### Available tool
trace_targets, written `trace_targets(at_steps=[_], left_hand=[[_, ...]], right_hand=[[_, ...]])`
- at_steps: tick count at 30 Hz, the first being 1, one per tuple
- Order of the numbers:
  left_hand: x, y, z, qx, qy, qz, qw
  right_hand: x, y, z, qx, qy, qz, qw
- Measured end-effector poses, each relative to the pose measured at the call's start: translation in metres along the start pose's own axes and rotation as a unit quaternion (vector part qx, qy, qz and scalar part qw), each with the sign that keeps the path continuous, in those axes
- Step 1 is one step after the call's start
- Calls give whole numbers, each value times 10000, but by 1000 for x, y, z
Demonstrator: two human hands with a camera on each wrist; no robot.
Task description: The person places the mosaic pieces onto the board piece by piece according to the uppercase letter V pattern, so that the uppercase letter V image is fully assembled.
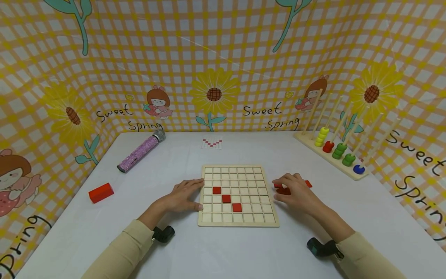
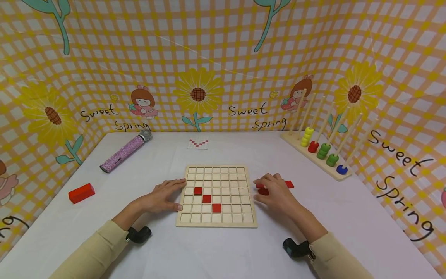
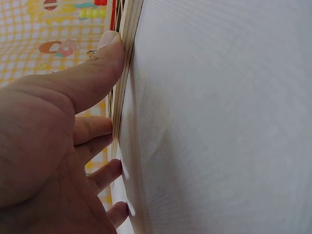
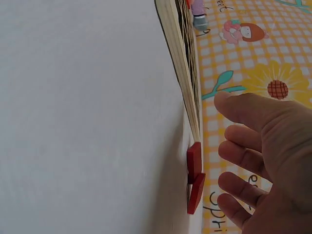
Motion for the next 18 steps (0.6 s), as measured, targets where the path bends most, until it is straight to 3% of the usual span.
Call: trace_targets(at_steps=[18], left_hand=[[1, -1, 0, 29, 0, -55, 10000]], right_hand=[[-9, 31, -2, -197, -171, 49, 9996]])
Point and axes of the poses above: each hand's wrist, its own x-axis towards the middle knuckle, its own z-axis out of the palm, y = z × x, the point moved 5 cm from there along x, towards the middle knuckle, and after that the axes turned 11 degrees about -x, right-handed, at the moved point
